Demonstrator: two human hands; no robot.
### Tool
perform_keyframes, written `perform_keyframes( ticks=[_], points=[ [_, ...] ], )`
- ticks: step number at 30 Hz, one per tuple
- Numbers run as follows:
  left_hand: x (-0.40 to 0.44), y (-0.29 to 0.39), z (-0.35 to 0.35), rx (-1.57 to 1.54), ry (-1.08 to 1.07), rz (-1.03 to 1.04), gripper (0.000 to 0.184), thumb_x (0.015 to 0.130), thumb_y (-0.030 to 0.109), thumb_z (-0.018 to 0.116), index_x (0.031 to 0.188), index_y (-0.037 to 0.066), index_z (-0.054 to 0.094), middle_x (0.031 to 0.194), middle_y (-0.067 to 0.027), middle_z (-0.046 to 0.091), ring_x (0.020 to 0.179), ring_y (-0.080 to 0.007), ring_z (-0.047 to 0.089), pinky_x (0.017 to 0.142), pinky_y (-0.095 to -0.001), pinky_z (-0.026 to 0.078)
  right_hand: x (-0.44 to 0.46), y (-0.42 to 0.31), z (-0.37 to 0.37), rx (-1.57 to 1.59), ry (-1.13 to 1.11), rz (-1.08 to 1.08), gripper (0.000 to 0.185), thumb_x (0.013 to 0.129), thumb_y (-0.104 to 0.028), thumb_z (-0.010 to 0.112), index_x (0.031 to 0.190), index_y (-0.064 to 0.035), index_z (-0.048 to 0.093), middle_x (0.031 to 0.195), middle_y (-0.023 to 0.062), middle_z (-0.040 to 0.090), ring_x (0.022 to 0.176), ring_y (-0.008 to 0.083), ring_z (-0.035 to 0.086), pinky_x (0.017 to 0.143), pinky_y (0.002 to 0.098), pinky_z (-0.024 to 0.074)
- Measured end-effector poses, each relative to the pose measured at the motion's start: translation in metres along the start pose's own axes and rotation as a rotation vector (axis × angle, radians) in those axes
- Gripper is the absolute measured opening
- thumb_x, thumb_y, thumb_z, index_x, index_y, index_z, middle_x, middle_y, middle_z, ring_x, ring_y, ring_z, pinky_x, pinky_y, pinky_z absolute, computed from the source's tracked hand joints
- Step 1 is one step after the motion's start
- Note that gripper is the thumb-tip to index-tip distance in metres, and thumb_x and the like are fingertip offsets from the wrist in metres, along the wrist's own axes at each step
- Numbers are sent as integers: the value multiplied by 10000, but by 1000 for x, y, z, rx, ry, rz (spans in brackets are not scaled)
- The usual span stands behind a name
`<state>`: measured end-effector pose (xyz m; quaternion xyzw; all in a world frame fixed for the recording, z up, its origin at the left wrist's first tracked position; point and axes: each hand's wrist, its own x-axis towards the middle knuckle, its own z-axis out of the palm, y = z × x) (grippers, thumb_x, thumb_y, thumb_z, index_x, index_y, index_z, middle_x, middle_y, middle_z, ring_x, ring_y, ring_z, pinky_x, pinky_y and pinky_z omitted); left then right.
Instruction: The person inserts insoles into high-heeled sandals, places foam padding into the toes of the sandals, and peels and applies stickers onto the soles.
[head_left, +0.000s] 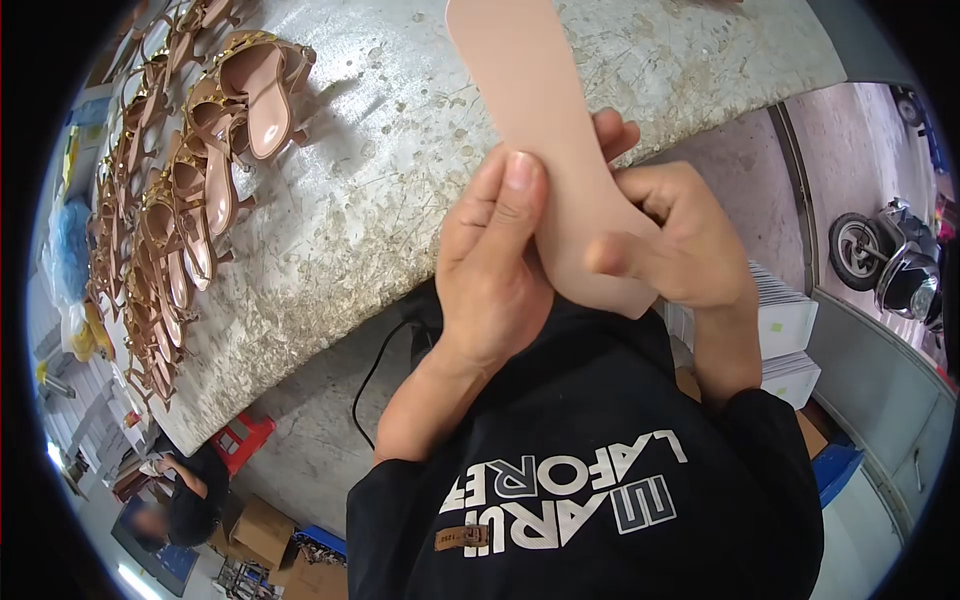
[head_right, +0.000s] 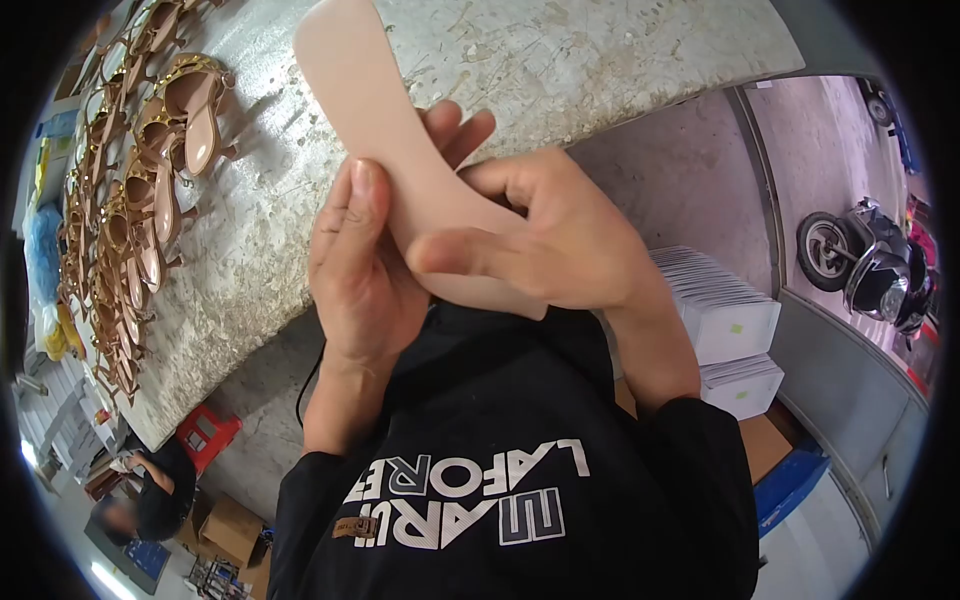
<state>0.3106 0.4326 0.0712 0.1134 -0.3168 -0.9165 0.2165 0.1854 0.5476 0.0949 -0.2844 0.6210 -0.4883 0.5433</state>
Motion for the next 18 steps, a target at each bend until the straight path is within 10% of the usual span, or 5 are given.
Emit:
perform_keyframes(
  ticks=[4, 18],
  points=[
    [1, -1, 0, 14, 38, 23, 445, 1102, 278, 386, 1354, -66, 514, 1368, -228, 574, 1326, -320, 528, 1101, -408, 444, 10, -5, 29, -139, 261, 51, 252, 858, -93, 803, 1041, 52, 708, 873, 50, 726, 791, 70, 645, 678, 229, 516],
    [3, -4, 2, 21, 87, -3, 455, 1108, 287, 353, 1441, -17, 417, 1442, -197, 500, 1273, -394, 571, 1042, -466, 522, 0, -3, 1, 21, -1, -33, 532, 805, -281, 871, 1133, 81, 661, 896, 45, 699, 826, 82, 634, 713, 226, 506]
  ],
)
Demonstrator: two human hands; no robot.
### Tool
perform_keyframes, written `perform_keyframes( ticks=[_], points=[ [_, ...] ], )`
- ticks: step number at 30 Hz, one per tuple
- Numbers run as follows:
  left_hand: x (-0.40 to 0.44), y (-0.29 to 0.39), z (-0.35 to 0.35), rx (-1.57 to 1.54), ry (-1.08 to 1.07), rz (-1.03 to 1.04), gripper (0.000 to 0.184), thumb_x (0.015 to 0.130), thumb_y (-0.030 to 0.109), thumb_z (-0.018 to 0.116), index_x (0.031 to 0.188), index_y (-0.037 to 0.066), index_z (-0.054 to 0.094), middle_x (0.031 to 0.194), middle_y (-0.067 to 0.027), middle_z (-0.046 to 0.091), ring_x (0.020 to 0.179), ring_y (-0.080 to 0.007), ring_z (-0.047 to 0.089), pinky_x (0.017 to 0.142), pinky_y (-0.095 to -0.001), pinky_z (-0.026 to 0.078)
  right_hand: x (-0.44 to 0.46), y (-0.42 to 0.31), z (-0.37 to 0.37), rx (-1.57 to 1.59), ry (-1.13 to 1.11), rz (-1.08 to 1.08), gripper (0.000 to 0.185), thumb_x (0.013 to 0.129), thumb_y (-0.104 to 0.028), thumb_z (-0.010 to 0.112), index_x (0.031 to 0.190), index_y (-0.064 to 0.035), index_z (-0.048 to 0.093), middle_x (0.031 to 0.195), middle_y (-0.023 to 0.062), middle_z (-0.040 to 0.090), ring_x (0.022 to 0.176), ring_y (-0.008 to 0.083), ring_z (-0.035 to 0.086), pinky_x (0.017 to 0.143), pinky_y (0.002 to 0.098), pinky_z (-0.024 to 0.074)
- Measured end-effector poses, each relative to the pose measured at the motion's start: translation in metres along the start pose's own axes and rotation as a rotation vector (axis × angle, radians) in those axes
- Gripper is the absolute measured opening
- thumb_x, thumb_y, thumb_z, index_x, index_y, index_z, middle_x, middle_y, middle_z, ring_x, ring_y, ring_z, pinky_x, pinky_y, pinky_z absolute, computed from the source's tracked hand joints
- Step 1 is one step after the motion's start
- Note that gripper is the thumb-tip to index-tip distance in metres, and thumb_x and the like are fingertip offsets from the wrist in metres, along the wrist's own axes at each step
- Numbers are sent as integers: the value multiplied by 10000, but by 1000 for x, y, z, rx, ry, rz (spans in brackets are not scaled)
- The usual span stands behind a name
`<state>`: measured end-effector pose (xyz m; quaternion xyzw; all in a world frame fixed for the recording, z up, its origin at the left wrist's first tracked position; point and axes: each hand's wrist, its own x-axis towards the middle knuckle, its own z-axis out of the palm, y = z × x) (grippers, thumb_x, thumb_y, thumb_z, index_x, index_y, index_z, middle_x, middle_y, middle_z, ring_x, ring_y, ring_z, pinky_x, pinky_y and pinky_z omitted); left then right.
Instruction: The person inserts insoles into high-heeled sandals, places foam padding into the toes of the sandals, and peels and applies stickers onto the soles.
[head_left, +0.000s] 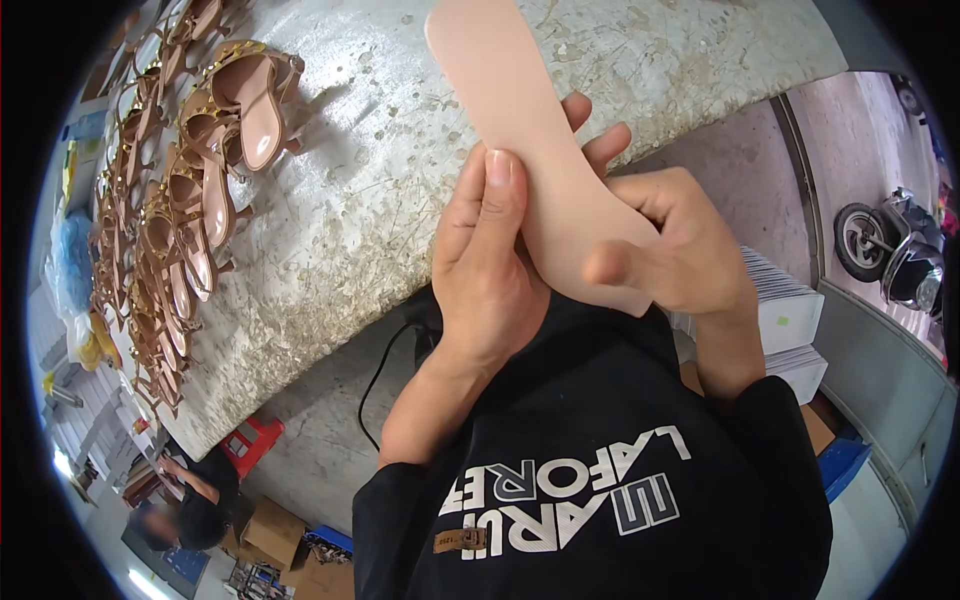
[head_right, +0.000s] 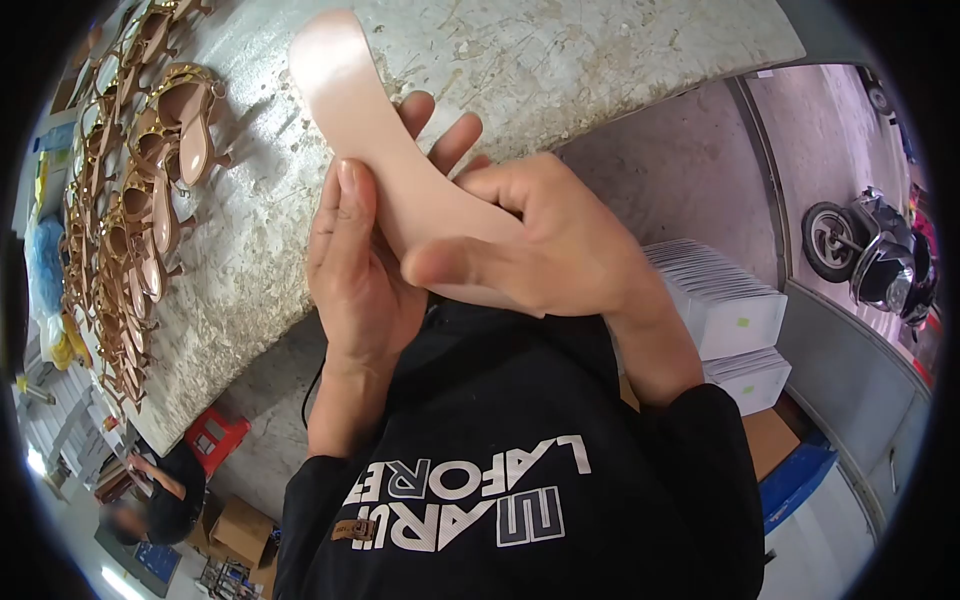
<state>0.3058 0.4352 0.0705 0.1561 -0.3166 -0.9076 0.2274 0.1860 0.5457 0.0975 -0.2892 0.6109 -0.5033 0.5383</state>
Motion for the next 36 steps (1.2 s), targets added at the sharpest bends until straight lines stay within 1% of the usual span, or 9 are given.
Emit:
perform_keyframes(
  ticks=[5, 8, 12, 15, 18, 23, 30, 34, 36],
  points=[
    [3, 1, -2, 37, 74, 22, 458, 1110, 278, 340, 1443, -31, 400, 1449, -194, 488, 1207, -406, 615, 991, -462, 559, 8, 12, 15, -135, 144, 132, 460, 838, -186, 842, 1165, 78, 654, 973, 65, 711, 873, 81, 635, 713, 229, 512],
    [15, 16, -24, 93, 84, 118, 460, 1111, 273, 327, 1441, -41, 387, 1450, -193, 483, 1142, -411, 652, 923, -466, 599, 0, 26, 3, 53, -14, -58, 481, 868, -115, 802, 1233, 132, 608, 1037, 150, 725, 910, 148, 689, 739, 263, 556],
    [21, 40, -31, 162, 47, 160, 477, 1106, 268, 332, 1480, -28, 334, 1510, -191, 414, 1169, -419, 631, 941, -533, 590, -11, 31, -7, 520, -99, -187, 732, 931, -256, 732, 1351, 252, 414, 1174, 331, 660, 1043, 347, 710, 860, 379, 595],
    [23, 38, -22, 170, 64, 168, 475, 1108, 259, 318, 1474, -43, 330, 1504, -194, 417, 1167, -410, 636, 945, -515, 596, -5, 28, 0, 465, 55, -167, 696, 952, -376, 693, 1275, 219, 529, 1063, 260, 710, 935, 267, 730, 780, 309, 589],
    [23, 34, -14, 165, 51, 94, 436, 1088, 183, 395, 1447, -62, 353, 1492, -189, 435, 1158, -398, 645, 922, -479, 614, 11, 17, 20, 119, 287, -159, 424, 999, -339, 666, 792, 31, 669, 646, -61, 531, 636, 6, 424, 518, 223, 337],
    [28, 31, -22, 243, 127, 117, 405, 1010, 26, 535, 1385, -76, 424, 1435, -170, 500, 1104, -353, 682, 866, -427, 639, 12, 30, 22, 12, 174, -200, 300, 1006, -216, 660, 836, 31, 676, 681, -52, 566, 648, -2, 463, 532, 215, 370],
    [36, 21, -18, 201, 68, 75, 365, 1019, 49, 532, 1357, -71, 465, 1410, -163, 528, 1004, -333, 723, 813, -402, 653, -5, 55, 13, 477, -40, -227, 353, 1000, -14, 529, 1313, 147, 537, 1064, 196, 704, 948, 192, 701, 788, 268, 549],
    [49, 23, -18, 185, 45, 153, 339, 1031, 65, 531, 1341, -49, 450, 1416, -157, 519, 977, -363, 726, 787, -429, 660, -14, 46, 6, 913, -118, -336, 756, 917, 85, 458, 1559, 111, 59, 1535, 345, 343, 1387, 412, 456, 1127, 460, 412],
    [53, 28, -13, 195, 56, 177, 338, 1032, 67, 534, 1336, -49, 446, 1419, -154, 510, 981, -357, 725, 779, -424, 661, -14, 43, -5, 840, -55, -412, 695, 1002, -46, 498, 1570, 78, 117, 1544, 320, 339, 1396, 423, 436, 1130, 510, 399]
  ],
)
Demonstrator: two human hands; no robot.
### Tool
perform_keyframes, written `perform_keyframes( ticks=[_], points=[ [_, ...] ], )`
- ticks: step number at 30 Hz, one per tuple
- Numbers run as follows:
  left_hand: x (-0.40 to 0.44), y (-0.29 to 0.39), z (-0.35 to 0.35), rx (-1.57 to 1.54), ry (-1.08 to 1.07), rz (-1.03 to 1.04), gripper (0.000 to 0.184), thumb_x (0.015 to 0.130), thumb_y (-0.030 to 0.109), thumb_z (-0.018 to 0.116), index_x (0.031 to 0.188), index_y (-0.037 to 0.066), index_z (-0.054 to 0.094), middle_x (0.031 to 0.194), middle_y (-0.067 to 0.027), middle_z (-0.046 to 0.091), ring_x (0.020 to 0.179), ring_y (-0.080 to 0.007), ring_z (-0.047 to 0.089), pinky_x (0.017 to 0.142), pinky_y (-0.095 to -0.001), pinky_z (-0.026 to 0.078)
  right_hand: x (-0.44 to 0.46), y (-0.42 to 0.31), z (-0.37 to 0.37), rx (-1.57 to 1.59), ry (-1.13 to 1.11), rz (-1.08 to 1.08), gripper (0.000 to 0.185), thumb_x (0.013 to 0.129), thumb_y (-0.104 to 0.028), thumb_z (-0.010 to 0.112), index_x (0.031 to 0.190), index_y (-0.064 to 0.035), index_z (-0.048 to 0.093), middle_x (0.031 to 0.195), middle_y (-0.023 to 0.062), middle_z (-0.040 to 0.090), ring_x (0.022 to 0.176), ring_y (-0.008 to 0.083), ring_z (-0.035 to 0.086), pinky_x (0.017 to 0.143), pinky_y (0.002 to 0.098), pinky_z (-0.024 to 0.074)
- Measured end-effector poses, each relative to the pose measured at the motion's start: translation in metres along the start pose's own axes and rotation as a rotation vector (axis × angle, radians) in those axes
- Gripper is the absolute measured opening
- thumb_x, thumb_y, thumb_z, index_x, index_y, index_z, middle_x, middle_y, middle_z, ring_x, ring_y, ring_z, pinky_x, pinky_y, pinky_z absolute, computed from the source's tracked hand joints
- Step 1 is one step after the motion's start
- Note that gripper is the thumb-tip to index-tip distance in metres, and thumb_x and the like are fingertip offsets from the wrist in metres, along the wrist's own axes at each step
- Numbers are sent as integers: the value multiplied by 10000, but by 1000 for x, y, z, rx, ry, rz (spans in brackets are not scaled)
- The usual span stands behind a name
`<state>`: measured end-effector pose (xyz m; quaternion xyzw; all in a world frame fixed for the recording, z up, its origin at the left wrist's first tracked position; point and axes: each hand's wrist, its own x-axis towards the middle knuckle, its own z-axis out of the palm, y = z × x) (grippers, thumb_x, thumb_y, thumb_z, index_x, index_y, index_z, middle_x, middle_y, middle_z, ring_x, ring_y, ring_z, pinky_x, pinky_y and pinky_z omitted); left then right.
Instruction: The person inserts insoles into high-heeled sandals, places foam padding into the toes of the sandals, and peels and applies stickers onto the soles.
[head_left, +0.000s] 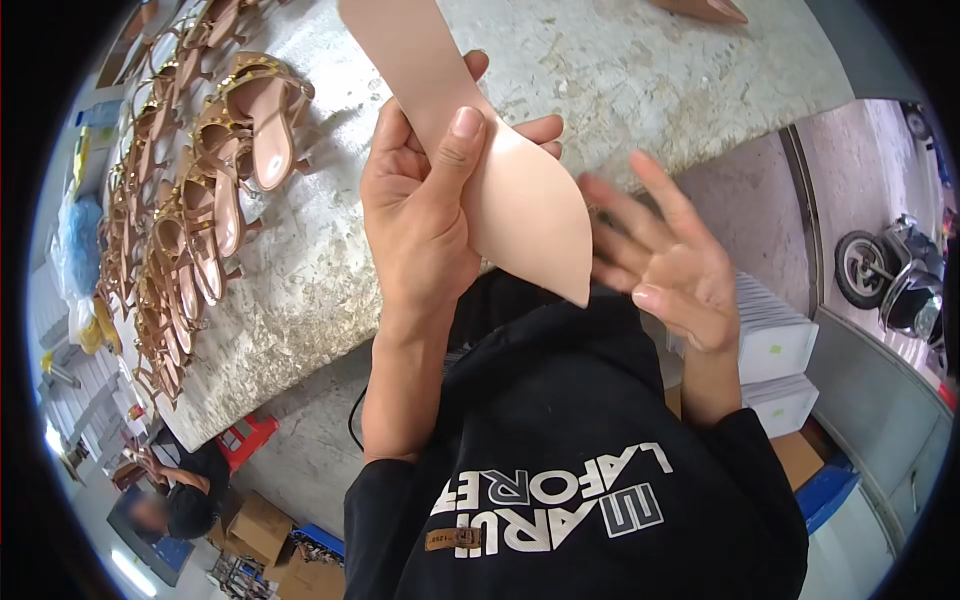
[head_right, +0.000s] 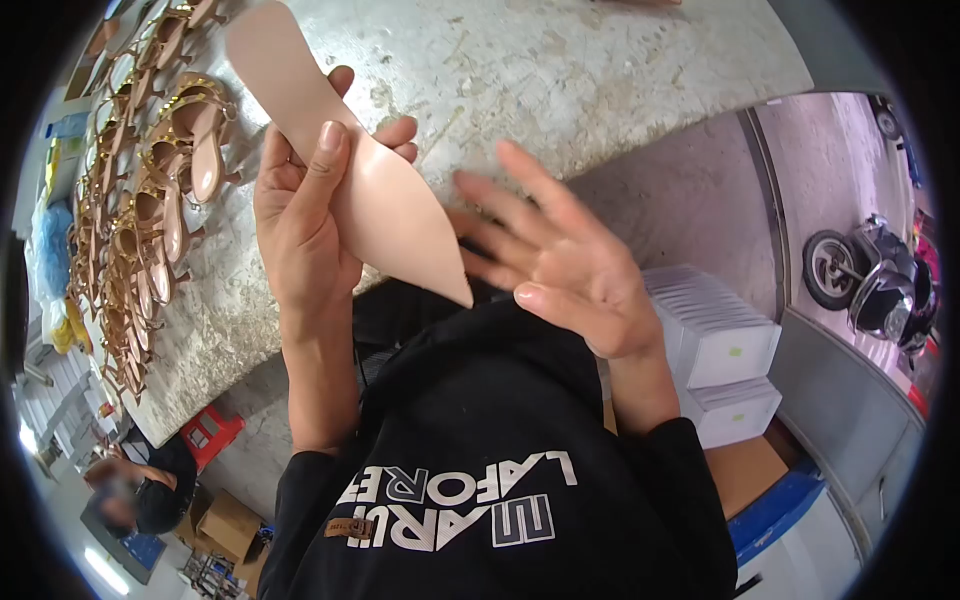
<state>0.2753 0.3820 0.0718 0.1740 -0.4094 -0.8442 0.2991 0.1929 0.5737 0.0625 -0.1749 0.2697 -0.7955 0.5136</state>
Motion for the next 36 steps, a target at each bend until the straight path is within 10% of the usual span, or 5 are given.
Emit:
perform_keyframes(
  ticks=[9, 15, 24, 27, 36],
  points=[
    [14, -8, 32, 186, 35, 63, 346, 1028, 72, 549, 1322, -77, 444, 1364, -170, 539, 973, -343, 728, 796, -422, 654, 26, -2, 12, -635, 243, 322, 205, 943, -30, 689, 1106, 87, 646, 946, 172, 729, 790, 244, 751, 685, 316, 620],
    [24, -15, 37, 262, 130, 99, 396, 1028, 89, 549, 1367, -64, 411, 1401, -183, 517, 1009, -331, 719, 809, -401, 637, -12, -29, -27, -313, 53, 369, 823, 869, 112, 664, 1540, -4, 201, 1511, 266, 398, 1318, 334, 547, 1063, 446, 487],
    [5, -43, 95, 792, -481, 345, 532, 1037, 131, 434, 1500, -70, 267, 1485, -305, 361, 1402, -406, 415, 1133, -501, 344, 41, -46, -27, -1704, 389, -573, 348, 786, -190, 768, 997, -23, 547, 1403, 359, 469, 1060, 444, 613, 901, 475, 494],
    [16, -41, 104, 748, -293, 411, 542, 1018, 103, 419, 1507, -90, 289, 1420, -271, 415, 1298, -362, 475, 1097, -483, 364, -3, -49, -49, -1072, 438, -416, 289, 820, -104, 612, 1063, 44, 566, 842, 111, 592, 739, 221, 550, 668, 370, 443],
    [270, -113, 22, 276, 86, 133, 503, 1077, 361, 400, 1217, -67, 626, 1064, -166, 673, 997, -188, 601, 920, -330, 472, -32, -57, -55, -72, 500, -319, 486, 832, -180, 666, 1239, 48, 532, 1019, 161, 628, 1023, 306, 603, 957, 438, 463]
  ],
)
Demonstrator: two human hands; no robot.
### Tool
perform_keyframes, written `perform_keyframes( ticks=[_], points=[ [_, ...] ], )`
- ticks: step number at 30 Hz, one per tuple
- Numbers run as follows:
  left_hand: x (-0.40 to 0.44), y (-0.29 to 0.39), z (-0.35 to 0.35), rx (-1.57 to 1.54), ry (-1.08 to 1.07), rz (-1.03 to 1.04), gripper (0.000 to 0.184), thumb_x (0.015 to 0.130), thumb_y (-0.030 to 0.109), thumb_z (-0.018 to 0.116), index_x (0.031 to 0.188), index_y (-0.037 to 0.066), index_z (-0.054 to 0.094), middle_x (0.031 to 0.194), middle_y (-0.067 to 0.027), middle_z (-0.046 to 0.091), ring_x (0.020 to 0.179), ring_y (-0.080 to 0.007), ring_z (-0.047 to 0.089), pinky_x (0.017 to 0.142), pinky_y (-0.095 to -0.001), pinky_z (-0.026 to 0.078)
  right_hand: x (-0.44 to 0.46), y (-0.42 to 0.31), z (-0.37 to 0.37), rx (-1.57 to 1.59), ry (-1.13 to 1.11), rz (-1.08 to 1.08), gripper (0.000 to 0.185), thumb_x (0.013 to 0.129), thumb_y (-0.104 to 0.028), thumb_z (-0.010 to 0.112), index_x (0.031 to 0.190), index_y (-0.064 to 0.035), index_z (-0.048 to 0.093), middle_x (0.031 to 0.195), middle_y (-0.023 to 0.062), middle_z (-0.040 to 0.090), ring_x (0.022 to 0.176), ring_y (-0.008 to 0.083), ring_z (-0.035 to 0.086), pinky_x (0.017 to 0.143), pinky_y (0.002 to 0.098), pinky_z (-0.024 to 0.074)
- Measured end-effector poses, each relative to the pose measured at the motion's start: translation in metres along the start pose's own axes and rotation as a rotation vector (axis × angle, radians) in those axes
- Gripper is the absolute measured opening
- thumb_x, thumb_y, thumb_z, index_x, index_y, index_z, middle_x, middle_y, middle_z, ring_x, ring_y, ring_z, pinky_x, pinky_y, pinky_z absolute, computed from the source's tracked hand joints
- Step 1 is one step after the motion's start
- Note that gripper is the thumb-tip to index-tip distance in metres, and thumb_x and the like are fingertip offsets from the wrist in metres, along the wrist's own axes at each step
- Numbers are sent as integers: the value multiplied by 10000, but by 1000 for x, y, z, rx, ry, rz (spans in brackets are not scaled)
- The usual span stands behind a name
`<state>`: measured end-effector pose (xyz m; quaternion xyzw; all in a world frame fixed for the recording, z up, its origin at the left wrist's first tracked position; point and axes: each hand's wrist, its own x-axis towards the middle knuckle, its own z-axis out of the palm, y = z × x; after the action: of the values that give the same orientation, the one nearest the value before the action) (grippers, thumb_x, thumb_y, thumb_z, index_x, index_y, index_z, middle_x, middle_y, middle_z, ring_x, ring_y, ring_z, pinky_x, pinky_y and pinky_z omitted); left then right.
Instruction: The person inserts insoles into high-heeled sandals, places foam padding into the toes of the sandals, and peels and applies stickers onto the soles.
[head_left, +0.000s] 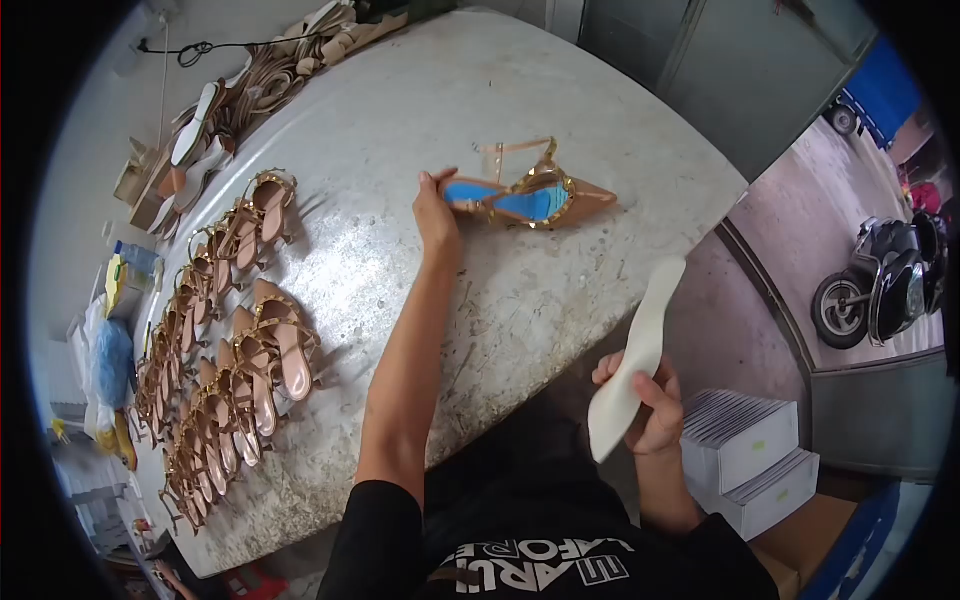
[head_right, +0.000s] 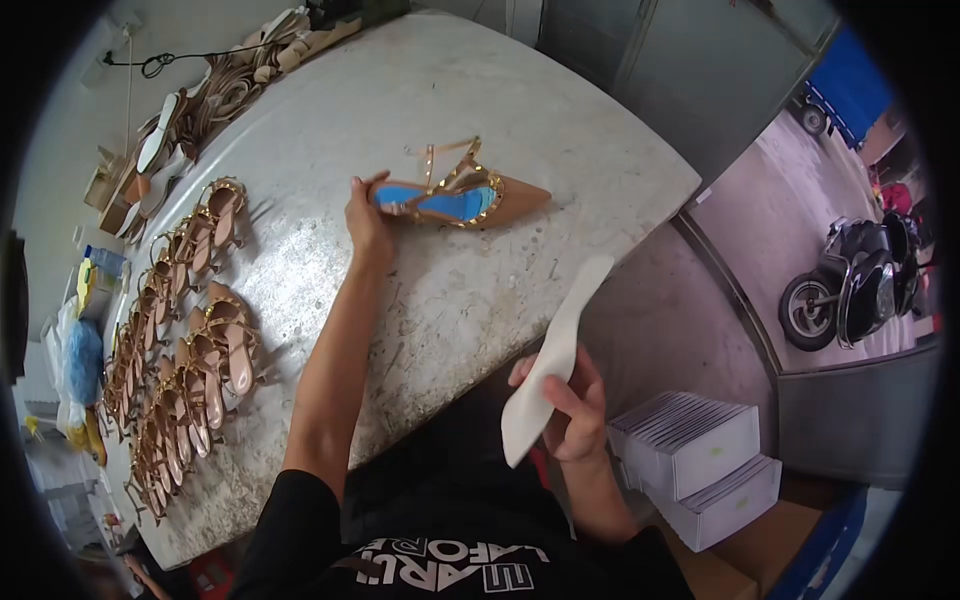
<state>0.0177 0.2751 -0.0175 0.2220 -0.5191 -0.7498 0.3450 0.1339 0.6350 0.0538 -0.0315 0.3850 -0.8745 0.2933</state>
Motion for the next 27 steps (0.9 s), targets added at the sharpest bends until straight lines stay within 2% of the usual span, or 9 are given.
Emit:
perform_keyframes(
  ticks=[3, 6, 8, 9, 12, 16, 21, 25, 27],
  points=[
    [-39, 37, 7, 266, 203, 103, 599, 1084, 419, 360, 943, -59, 693, 841, -117, 694, 774, -181, 624, 779, -331, 509, -7, -12, 24, 28, -146, -113, 590, 797, -42, 657, 1355, 87, 516, 1198, 201, 594, 1322, 442, 499, 1157, 523, 364],
    [-90, 84, -57, 247, 112, 172, 671, 1074, 502, 363, 814, -28, 682, 704, -100, 662, 635, -171, 604, 634, -301, 494, -26, -7, -11, -65, -273, -131, 687, 755, -8, 601, 1420, 72, 447, 1390, 283, 488, 1384, 464, 424, 1151, 542, 393],
    [-131, 112, -97, 297, 168, -18, 767, 1059, 575, 311, 753, -30, 670, 654, -96, 643, 618, -162, 593, 611, -281, 477, -38, -1, -7, -79, -258, -125, 670, 747, -46, 619, 1389, 73, 473, 1362, 297, 500, 1232, 407, 571, 1008, 484, 517],
    [-147, 117, -121, 288, 168, -132, 822, 1058, 606, 261, 744, -32, 673, 663, -91, 652, 634, -155, 593, 632, -274, 469, -44, 4, -23, -191, -254, -64, 681, 741, -81, 635, 1380, 88, 471, 1197, 264, 589, 906, 287, 654, 773, 384, 543],
    [-177, 110, -169, 361, 163, -130, 880, 1040, 660, 221, 719, -24, 674, 669, -97, 655, 670, -182, 614, 697, -269, 492, -35, 17, 21, -387, -261, 62, 696, 774, -151, 685, 1366, 134, 453, 839, 122, 598, 650, 166, 539, 645, 301, 442],
    [-200, 110, -182, -7, -11, -141, 771, 1050, 633, 259, 1147, -44, 615, 1062, -128, 689, 930, -180, 633, 835, -320, 523, -32, 15, 52, -815, -405, 102, 593, 845, -184, 688, 1311, 124, 489, 1018, 188, 669, 810, 173, 635, 757, 303, 512],
    [-205, 110, -184, 125, -58, -147, 669, 1080, 546, 291, 1236, -45, 563, 1061, -117, 681, 919, -147, 622, 848, -297, 513, -26, -8, 45, -907, -281, 147, 640, 832, -75, 708, 1380, 153, 470, 1206, 243, 665, 1015, 203, 682, 817, 261, 539],
    [-204, 117, -183, -79, -73, -278, 736, 1070, 584, 241, 1285, -67, 511, 1047, -119, 673, 953, -165, 617, 878, -323, 512, -16, -13, 35, -1021, -531, 238, 638, 852, -11, 700, 1417, 147, 450, 1187, 246, 669, 908, 202, 707, 727, 261, 565],
    [-203, 118, -183, -22, -131, -257, 781, 1055, 625, 189, 1270, -47, 523, 1050, -123, 670, 983, -183, 620, 907, -342, 508, -10, -21, 51, -1000, -429, 410, 596, 856, -24, 704, 1390, 136, 493, 1143, 232, 679, 835, 187, 697, 676, 256, 556]
  ],
)
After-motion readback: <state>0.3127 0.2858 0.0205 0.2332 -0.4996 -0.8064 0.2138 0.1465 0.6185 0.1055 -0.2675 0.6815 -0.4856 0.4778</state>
